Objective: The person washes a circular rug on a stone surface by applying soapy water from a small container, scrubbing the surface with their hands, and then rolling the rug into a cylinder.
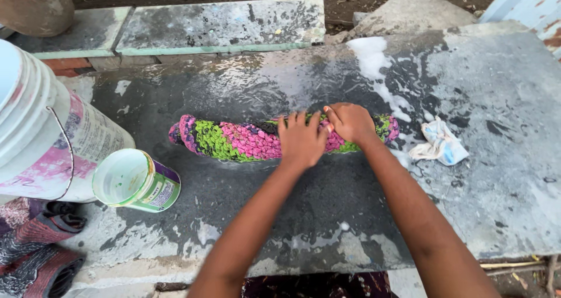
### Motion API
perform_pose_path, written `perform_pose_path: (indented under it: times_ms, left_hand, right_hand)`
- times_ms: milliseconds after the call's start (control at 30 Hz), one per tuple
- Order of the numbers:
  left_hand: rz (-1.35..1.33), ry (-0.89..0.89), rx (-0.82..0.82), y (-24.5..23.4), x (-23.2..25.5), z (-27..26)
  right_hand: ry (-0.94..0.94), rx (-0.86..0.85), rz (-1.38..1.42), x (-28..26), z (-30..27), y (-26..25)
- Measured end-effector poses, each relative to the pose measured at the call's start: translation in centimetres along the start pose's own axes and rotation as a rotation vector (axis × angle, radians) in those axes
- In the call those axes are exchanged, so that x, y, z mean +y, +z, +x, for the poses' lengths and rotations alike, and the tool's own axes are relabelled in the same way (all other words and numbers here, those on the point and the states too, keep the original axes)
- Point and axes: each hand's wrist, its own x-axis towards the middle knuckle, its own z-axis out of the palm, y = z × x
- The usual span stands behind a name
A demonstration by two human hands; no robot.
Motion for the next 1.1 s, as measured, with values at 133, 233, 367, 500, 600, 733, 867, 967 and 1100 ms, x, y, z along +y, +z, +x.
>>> perform_pose_path:
  times_ms: [133,233,367,500,600,733,867,967,1100]
  left_hand:
    - [0.147,-0.008,-0.086,0.5,0.7,0.1]
    - [0.156,-0.032,-0.195,0.5,0.5,1.0]
    - [0.141,0.013,-0.087,0.5,0.4,0.6]
    - [0.184,0.028,-0.105,0.4,0.4,1.4]
    - [0.186,0.046,-0.069,0.5,0.2,1.3]
    - [0.173,0.025,-0.008,0.9,0.3,1.6]
    - [0.156,-0.036,-0.067,1.4,0.0,2.5]
    - [0.179,-0.040,-0.088,1.3,0.1,2.5]
    - [0.202,-0.006,-0.044,1.4,0.3,2.0]
  right_hand:
    - [-0.079,0.094,-0.125,0.8,-1.1,0.9]
    - [-0.041,0.093,-0.211,0.6,-2.1,0.9]
    - [0.007,0.043,-0.377,0.7,-4.5,-1.7]
    - [0.125,0.075,-0.392,1.4,-6.5,-2.7]
    - [0.178,0.101,-0.340,2.1,-6.0,-1.6]
    - [0.174,0.103,-0.254,3.7,-4.2,-1.1]
    - [0.238,0.031,-0.273,4.2,-3.1,-0.9]
    - [0.290,0.003,-0.286,3.4,-3.4,-1.4]
    - [0.189,0.118,-0.395,2.0,-5.4,-1.0]
